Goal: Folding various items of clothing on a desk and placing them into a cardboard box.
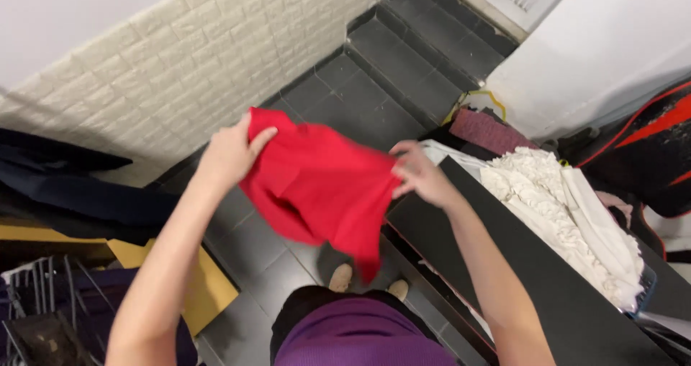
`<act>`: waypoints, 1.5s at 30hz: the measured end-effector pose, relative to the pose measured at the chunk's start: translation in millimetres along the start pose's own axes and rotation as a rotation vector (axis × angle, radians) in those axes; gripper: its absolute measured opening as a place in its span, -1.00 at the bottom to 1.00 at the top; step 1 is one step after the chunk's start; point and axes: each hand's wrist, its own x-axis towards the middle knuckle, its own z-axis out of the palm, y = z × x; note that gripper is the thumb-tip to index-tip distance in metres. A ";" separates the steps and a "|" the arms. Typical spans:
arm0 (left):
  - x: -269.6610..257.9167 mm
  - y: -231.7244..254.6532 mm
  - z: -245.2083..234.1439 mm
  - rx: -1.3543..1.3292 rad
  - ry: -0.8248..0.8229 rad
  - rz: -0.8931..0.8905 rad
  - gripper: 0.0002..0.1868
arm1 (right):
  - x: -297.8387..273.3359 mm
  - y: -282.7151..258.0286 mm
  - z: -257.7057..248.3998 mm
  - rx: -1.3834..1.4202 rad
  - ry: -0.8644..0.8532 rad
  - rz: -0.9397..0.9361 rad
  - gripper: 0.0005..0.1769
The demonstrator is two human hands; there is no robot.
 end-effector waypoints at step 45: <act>114.4 310.8 -56.3 -0.214 0.197 1.361 -0.89 | -317.9 -103.5 -47.0 -0.673 1.110 -0.384 -0.91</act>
